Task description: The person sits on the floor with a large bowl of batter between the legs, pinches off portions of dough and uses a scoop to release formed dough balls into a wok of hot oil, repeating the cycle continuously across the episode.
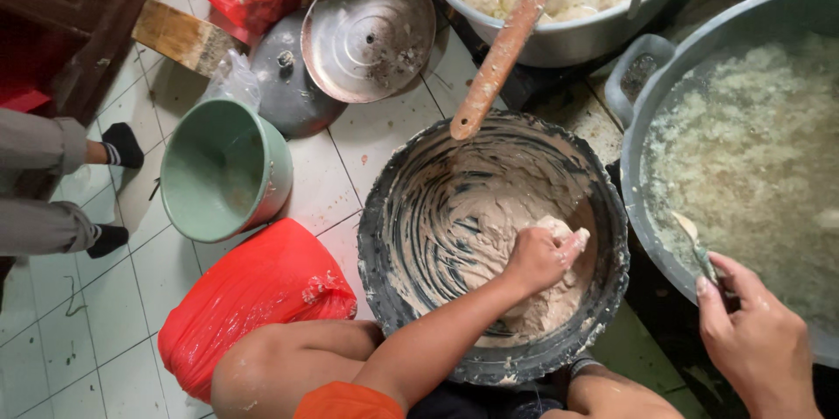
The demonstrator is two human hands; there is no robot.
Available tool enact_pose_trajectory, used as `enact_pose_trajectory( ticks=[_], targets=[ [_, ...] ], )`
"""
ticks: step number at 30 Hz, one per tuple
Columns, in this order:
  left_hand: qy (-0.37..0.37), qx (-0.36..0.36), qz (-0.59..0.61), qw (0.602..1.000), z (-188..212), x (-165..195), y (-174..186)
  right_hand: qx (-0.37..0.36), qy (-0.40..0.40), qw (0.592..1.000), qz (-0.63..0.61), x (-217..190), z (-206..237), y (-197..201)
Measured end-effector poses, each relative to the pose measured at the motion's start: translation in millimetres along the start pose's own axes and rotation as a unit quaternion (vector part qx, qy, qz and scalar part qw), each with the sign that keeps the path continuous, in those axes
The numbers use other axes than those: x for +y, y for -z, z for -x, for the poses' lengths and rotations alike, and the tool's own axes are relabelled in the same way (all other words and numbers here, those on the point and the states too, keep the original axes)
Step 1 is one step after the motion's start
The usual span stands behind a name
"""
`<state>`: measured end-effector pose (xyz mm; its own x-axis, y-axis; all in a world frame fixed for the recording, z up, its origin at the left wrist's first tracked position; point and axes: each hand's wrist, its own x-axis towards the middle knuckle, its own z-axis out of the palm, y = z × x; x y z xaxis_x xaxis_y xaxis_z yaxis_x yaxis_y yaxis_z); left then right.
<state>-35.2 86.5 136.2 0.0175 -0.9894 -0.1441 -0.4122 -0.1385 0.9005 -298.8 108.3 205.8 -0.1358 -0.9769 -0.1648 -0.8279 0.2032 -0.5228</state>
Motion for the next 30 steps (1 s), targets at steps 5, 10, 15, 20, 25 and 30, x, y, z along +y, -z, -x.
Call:
enact_pose_trajectory(
  ticks=[5, 10, 15, 20, 25, 30],
  targets=[
    [0.024, -0.011, -0.009, 1.000, 15, -10, 9, -0.001, 0.013, 0.999, -0.047, -9, 13, -11],
    [0.109, -0.056, -0.107, 0.987, 35, -40, 22, 0.005, 0.051, 0.995, -0.083, -5, 21, -32],
    [0.113, -0.035, -0.064, 0.991, 55, -50, 38, 0.001, 0.057, 0.990, -0.126, -12, 24, -38],
    [0.090, -0.011, -0.057, 0.994, 68, -47, 52, 0.018, 0.073, 0.992, -0.105, -9, 25, -39],
    [0.074, -0.013, -0.075, 0.994, 80, -38, 69, 0.036, 0.055, 0.991, -0.120, 29, 21, -58],
    [0.021, -0.004, -0.083, 0.996, 91, -18, 102, -0.008, 0.129, 0.955, -0.268, 77, -16, -85]
  ],
)
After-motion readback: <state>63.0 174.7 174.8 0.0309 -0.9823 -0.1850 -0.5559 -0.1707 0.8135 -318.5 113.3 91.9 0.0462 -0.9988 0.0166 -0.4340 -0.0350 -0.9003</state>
